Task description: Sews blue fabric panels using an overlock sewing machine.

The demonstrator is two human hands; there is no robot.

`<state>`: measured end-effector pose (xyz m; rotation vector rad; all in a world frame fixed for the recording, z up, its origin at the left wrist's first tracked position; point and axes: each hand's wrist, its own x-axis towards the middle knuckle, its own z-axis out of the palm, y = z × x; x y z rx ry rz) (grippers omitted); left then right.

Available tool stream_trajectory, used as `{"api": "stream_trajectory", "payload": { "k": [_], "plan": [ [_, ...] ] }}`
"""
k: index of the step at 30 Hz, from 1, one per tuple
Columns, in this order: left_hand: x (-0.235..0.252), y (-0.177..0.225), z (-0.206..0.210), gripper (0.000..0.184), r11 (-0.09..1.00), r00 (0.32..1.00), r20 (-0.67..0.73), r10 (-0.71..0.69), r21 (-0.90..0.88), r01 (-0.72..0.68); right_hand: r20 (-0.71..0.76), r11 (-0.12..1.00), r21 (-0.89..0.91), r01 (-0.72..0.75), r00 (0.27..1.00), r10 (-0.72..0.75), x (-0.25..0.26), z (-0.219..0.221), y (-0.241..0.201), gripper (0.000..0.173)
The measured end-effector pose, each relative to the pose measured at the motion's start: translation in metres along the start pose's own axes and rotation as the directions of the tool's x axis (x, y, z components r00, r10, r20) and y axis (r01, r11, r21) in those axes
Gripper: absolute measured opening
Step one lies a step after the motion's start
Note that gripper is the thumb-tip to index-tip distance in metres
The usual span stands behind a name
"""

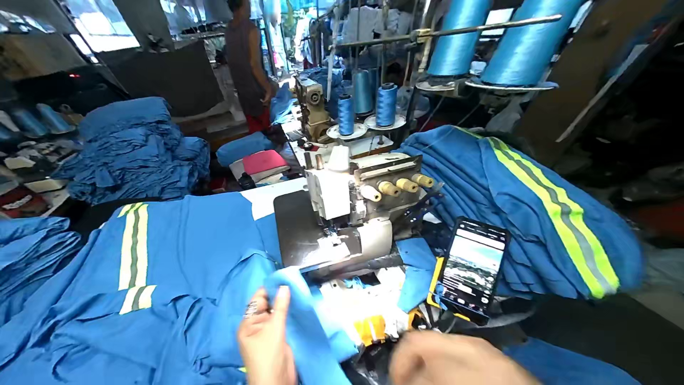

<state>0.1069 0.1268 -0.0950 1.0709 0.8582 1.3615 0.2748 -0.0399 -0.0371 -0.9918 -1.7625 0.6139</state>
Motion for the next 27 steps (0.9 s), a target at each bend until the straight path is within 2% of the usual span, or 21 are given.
{"api": "stream_trajectory", "payload": {
  "k": [3, 5, 8, 11, 13, 15, 20, 24, 27],
  "plan": [
    [-0.020, 0.004, 0.008, 0.021, 0.995, 0.980, 0.192, -0.056, -0.070, 0.071, -0.161, 0.996, -0.091, 0.006, 0.987, -0.020, 0.034, 0.024, 0.034, 0.011],
    [-0.026, 0.004, 0.006, 0.022, 0.993, 0.955, 0.296, -0.026, -0.102, 0.058, -0.304, 0.992, -0.116, -0.040, 0.953, 0.003, 0.046, 0.032, 0.046, 0.009],
    [-0.032, 0.008, 0.004, 0.025, 0.990, 0.938, 0.346, -0.032, -0.120, 0.078, -0.430, 0.984, -0.122, -0.131, 0.900, 0.066, 0.055, 0.037, 0.053, 0.009],
    [-0.036, 0.012, 0.003, 0.026, 0.976, 0.938, 0.328, -0.112, -0.138, 0.165, -0.428, 0.983, -0.098, -0.156, 0.898, 0.100, 0.055, 0.039, 0.054, 0.018],
    [-0.034, 0.011, 0.005, 0.022, 0.967, 0.944, 0.281, -0.173, -0.136, 0.217, -0.391, 0.986, -0.068, -0.150, 0.914, 0.112, 0.052, 0.041, 0.051, 0.025],
    [-0.031, 0.008, 0.005, 0.016, 0.963, 0.949, 0.248, -0.193, -0.139, 0.232, -0.370, 0.986, -0.065, -0.151, 0.922, 0.117, 0.050, 0.043, 0.048, 0.025],
    [-0.031, 0.008, 0.002, 0.010, 0.950, 0.934, 0.303, -0.189, -0.184, 0.252, -0.433, 0.965, -0.201, -0.170, 0.899, 0.068, 0.047, 0.045, 0.054, 0.024],
    [-0.031, 0.012, -0.001, 0.017, 0.921, 0.907, 0.362, -0.216, -0.233, 0.312, -0.475, 0.939, -0.290, -0.185, 0.880, 0.026, 0.047, 0.048, 0.058, 0.022],
    [-0.030, 0.010, -0.006, 0.013, 0.948, 0.890, 0.418, -0.184, -0.164, 0.273, -0.502, 0.926, -0.320, -0.199, 0.865, 0.012, 0.047, 0.049, 0.063, 0.021]
  ]
}}
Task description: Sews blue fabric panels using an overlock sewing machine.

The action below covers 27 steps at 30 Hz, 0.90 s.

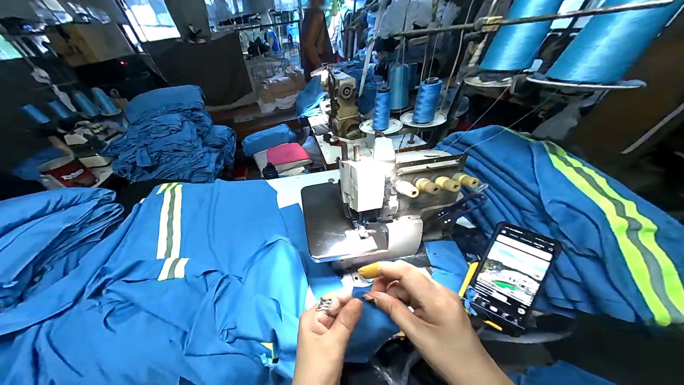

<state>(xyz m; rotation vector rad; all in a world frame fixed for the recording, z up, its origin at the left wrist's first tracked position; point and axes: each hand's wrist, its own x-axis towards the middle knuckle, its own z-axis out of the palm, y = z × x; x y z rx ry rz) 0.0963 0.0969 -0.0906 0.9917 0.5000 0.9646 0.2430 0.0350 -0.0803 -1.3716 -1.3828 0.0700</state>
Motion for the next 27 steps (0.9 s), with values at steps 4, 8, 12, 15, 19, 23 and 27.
{"api": "stream_trajectory", "payload": {
  "k": [4, 8, 12, 15, 19, 23, 27],
  "plan": [
    [0.019, 0.004, -0.008, 0.017, 0.942, 0.982, 0.138, 0.129, 0.294, -0.165, -0.012, 0.989, 0.114, -0.090, 0.996, 0.092, 0.003, 0.003, 0.008, 0.029],
    [0.075, 0.016, -0.018, 0.013, 0.650, 0.890, 0.411, 0.199, 0.624, -0.433, 0.185, 0.789, 0.480, -0.384, 0.923, 0.337, 0.016, 0.007, 0.022, 0.049],
    [0.126, 0.018, -0.011, 0.008, 0.466, 0.904, 0.418, 0.089, 0.785, -0.408, 0.155, 0.637, 0.545, -0.545, 0.812, 0.562, 0.026, 0.015, 0.042, 0.040],
    [0.136, -0.003, -0.008, 0.010, 0.191, 0.859, 0.476, 0.187, 0.841, -0.507, 0.101, 0.634, 0.514, -0.578, 0.775, 0.624, 0.026, 0.018, 0.052, 0.039],
    [0.105, -0.039, -0.001, 0.010, -0.179, 0.673, 0.550, 0.495, 0.822, -0.540, 0.082, 0.640, 0.491, -0.591, 0.763, 0.642, 0.015, 0.014, 0.059, 0.038],
    [0.067, -0.062, 0.025, 0.026, -0.316, 0.711, 0.476, 0.518, 0.878, -0.358, 0.047, 0.660, 0.485, -0.574, 0.771, 0.636, 0.007, 0.008, 0.064, 0.042],
    [0.071, -0.066, 0.036, 0.024, -0.303, 0.704, 0.464, 0.537, 0.886, -0.352, -0.013, 0.682, 0.483, -0.549, 0.775, 0.632, 0.007, 0.006, 0.069, 0.039]
  ]
}}
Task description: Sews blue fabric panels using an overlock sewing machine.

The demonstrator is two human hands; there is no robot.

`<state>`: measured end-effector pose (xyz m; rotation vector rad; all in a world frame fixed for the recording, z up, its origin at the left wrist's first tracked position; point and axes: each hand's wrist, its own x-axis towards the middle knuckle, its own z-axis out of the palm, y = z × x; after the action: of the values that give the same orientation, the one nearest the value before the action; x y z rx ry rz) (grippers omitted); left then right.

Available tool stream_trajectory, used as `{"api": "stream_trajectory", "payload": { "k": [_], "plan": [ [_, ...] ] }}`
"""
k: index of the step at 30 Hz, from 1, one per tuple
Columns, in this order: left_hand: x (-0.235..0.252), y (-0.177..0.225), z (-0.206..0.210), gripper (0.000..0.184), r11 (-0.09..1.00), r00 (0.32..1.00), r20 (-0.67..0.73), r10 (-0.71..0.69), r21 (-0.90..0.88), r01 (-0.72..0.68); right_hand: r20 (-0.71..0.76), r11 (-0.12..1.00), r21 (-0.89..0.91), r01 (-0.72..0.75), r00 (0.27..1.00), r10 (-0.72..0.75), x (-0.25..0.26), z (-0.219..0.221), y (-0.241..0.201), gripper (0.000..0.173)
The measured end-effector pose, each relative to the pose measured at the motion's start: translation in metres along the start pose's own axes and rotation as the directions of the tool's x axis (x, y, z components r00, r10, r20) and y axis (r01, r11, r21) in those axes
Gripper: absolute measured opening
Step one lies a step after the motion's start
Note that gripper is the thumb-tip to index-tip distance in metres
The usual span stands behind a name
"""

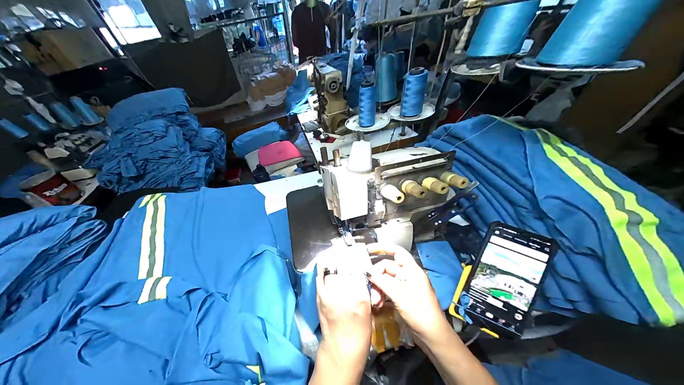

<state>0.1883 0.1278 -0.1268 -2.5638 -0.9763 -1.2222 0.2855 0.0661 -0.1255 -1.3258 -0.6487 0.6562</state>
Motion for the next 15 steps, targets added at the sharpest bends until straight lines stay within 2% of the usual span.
{"api": "stream_trajectory", "payload": {
  "k": [3, 9, 11, 13, 15],
  "plan": [
    [0.005, -0.005, 0.004, 0.014, 0.998, 0.999, -0.035, -0.011, -0.070, 0.009, -0.028, 0.999, -0.049, 0.008, 1.000, -0.010, 0.008, 0.000, -0.001, 0.038],
    [0.012, -0.014, 0.008, 0.014, 0.997, 0.998, -0.037, -0.040, -0.064, 0.038, -0.051, 0.986, -0.147, 0.080, 0.995, -0.088, 0.021, 0.003, 0.002, 0.038],
    [0.022, -0.016, 0.006, 0.015, 0.993, 0.990, 0.086, -0.109, -0.036, 0.112, -0.075, 0.973, -0.213, 0.090, 0.991, -0.108, 0.029, 0.005, -0.001, 0.038],
    [0.038, -0.019, 0.002, 0.019, 0.976, 0.943, 0.270, -0.195, -0.043, 0.215, -0.112, 0.944, -0.316, 0.098, 0.984, -0.139, 0.038, 0.008, -0.002, 0.036],
    [0.054, -0.026, 0.000, 0.023, 0.956, 0.894, 0.381, -0.237, -0.074, 0.285, -0.141, 0.930, -0.351, 0.105, 0.976, -0.163, 0.047, 0.008, 0.000, 0.030]
  ]
}}
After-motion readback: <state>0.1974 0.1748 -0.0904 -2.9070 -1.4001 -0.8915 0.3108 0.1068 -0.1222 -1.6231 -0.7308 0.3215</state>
